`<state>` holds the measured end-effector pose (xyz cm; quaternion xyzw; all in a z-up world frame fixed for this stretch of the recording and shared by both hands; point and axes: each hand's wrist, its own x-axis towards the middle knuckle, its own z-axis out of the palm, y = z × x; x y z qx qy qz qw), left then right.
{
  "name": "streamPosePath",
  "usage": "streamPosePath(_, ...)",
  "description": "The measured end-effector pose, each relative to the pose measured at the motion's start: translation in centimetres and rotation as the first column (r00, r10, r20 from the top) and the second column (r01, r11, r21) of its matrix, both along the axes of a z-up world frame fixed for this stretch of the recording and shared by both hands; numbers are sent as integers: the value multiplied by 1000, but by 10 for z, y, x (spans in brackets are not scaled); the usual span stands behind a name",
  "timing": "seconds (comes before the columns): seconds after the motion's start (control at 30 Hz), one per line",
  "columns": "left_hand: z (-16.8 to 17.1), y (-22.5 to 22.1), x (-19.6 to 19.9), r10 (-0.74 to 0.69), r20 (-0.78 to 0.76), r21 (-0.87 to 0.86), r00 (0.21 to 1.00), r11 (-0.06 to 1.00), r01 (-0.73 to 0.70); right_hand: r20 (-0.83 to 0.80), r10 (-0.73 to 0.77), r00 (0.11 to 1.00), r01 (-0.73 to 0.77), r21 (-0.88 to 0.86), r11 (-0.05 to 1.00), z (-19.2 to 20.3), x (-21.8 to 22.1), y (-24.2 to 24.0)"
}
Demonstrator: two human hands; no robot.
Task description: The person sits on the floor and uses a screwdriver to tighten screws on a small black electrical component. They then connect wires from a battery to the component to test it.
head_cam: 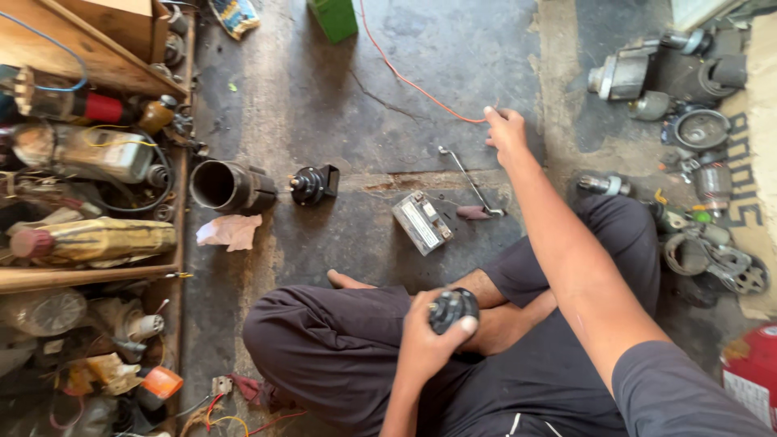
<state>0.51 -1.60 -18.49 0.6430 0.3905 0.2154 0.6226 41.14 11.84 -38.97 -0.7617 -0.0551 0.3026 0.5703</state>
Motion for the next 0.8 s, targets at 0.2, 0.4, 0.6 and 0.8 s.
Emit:
streamPosePath(0.2, -18, -10, 12, -183, -87, 127, 979, 973, 193, -22, 80, 997, -69, 312, 947, 54, -34, -6)
streamPosePath(0.4, -35, -3, 21, -250, -161, 17, 955, 967, 256, 77, 209, 975, -168, 872, 459, 188, -97, -77)
streamPosePath(0.6, -38, -8, 22, -215, -215, 43, 953, 972, 229, 409, 239, 881, -473, 774, 420, 274, -179, -80)
streamPosePath(0.8, -38, -8, 19, -211, -208, 52, 955, 973, 226, 419, 300, 857, -515, 709, 482, 316, -228, -126)
